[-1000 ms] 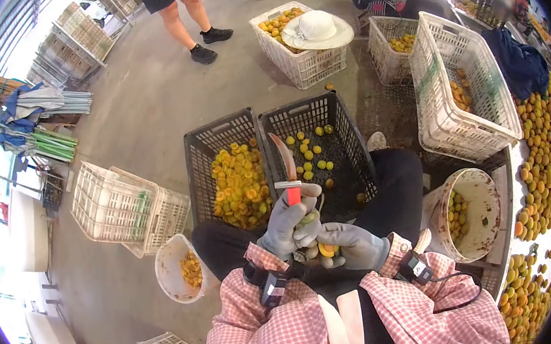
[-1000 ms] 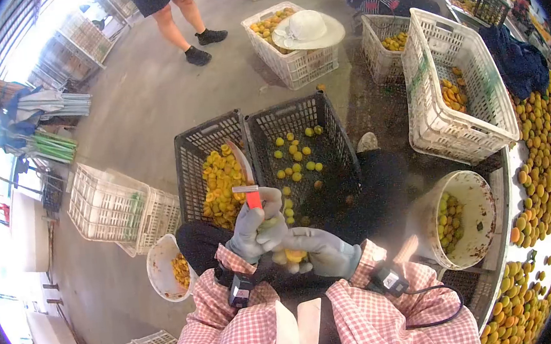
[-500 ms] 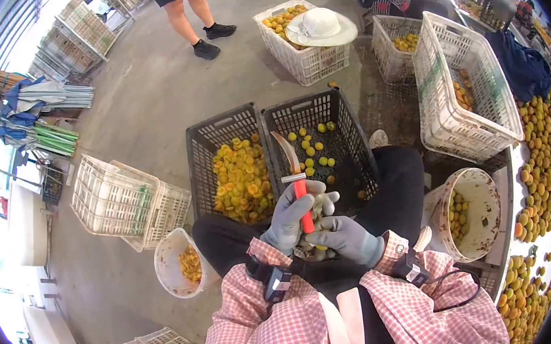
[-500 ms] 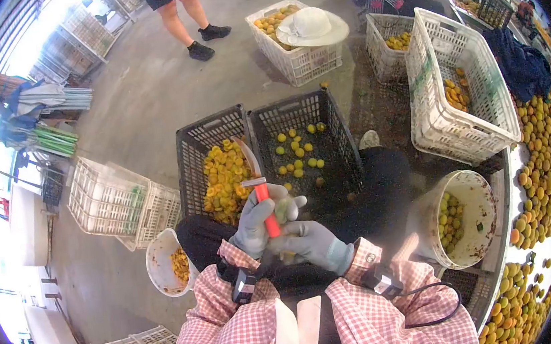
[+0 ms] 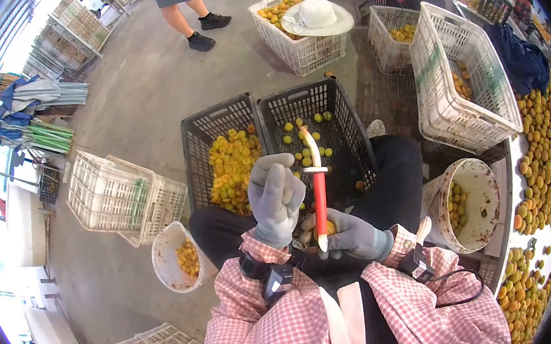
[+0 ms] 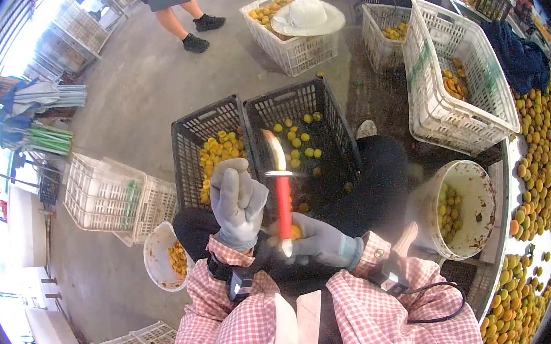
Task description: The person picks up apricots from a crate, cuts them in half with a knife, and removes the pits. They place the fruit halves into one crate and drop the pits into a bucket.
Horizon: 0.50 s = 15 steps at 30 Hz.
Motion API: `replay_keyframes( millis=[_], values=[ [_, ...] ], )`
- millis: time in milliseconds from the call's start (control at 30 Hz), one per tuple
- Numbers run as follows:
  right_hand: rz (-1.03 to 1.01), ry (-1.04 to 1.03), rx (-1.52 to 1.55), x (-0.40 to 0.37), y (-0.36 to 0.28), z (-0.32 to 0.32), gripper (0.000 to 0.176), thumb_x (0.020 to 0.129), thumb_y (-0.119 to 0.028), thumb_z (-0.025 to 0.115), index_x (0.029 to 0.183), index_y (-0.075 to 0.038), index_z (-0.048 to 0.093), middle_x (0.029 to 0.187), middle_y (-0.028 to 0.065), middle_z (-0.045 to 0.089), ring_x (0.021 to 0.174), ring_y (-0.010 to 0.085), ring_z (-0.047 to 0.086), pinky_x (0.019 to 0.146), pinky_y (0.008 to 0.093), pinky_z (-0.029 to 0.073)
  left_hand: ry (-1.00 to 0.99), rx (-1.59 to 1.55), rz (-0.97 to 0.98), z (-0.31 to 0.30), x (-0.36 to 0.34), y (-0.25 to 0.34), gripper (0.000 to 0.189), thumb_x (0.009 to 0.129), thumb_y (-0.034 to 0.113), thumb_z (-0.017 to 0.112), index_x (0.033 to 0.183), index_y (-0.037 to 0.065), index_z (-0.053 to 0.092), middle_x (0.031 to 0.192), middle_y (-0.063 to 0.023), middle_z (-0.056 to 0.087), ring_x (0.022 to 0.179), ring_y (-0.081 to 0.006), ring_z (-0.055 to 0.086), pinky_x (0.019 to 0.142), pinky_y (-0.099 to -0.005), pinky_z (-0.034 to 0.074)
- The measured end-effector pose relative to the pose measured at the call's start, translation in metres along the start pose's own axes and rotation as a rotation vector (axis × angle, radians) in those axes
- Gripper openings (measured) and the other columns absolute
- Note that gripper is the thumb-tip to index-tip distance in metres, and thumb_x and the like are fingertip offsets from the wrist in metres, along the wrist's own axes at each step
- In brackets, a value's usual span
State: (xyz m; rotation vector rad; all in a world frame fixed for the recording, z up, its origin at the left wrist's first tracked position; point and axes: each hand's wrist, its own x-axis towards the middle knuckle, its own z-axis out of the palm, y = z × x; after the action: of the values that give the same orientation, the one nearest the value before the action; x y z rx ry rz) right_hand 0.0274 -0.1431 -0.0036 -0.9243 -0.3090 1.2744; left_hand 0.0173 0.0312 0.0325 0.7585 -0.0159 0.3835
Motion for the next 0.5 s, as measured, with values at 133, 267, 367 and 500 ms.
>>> replay_keyframes(
  millis=[133, 267, 367, 500],
  values=[
    [0.046, -0.131, 0.254, -0.005, -0.004, 0.011, 0.042, 0.085, -0.009, 0.063, 0.124, -0.006, 0.048, 0.115, 0.0085, 0.061, 0.082, 0.0126, 0.063, 0.064, 0.0218, 0.046, 0.051, 0.251, 0.054, 0.006, -0.012, -0.009, 0.015, 0.096, 0.012, 0.054, 0.1, -0.002, 0.058, 0.056, 0.0031, 0.047, 0.042, -0.0019, 0.036, 0.039, -0.0197, 0.026],
    [0.153, 0.158, -0.028, 0.006, -0.001, -0.012, 0.034, 0.084, -0.01, 0.061, 0.117, -0.005, 0.054, 0.106, 0.0091, 0.064, 0.079, 0.0146, 0.065, 0.063, 0.0235, 0.048, -0.044, 0.56, -0.228, -0.015, -0.009, -0.019, 0.025, 0.096, 0.021, 0.056, 0.102, -0.002, 0.059, 0.056, 0.0007, 0.051, 0.043, -0.0056, 0.044, 0.042, -0.0212, 0.034],
    [-0.126, 0.47, -0.133, 0.015, -0.015, -0.072, 0.023, 0.089, -0.029, 0.061, 0.088, -0.005, 0.061, 0.076, 0.0048, 0.064, 0.061, 0.0146, 0.06, 0.054, 0.0267, 0.046, 0.025, 0.585, -0.19, -0.041, 0.0, -0.023, 0.028, 0.098, 0.023, 0.054, 0.103, -0.003, 0.059, 0.059, -0.0003, 0.054, 0.048, -0.0082, 0.05, 0.046, -0.022, 0.04],
    [-0.22, 0.604, 0.031, 0.029, -0.063, -0.139, 0.013, 0.089, -0.011, 0.06, 0.101, -0.006, 0.061, 0.082, 0.0059, 0.066, 0.064, 0.0111, 0.059, 0.053, 0.0215, 0.047, -0.013, 0.652, -0.231, -0.082, 0.009, -0.01, 0.027, 0.099, 0.022, 0.051, 0.107, -0.002, 0.059, 0.069, -0.0039, 0.061, 0.064, -0.0127, 0.061, 0.057, -0.0245, 0.048]
  ],
)
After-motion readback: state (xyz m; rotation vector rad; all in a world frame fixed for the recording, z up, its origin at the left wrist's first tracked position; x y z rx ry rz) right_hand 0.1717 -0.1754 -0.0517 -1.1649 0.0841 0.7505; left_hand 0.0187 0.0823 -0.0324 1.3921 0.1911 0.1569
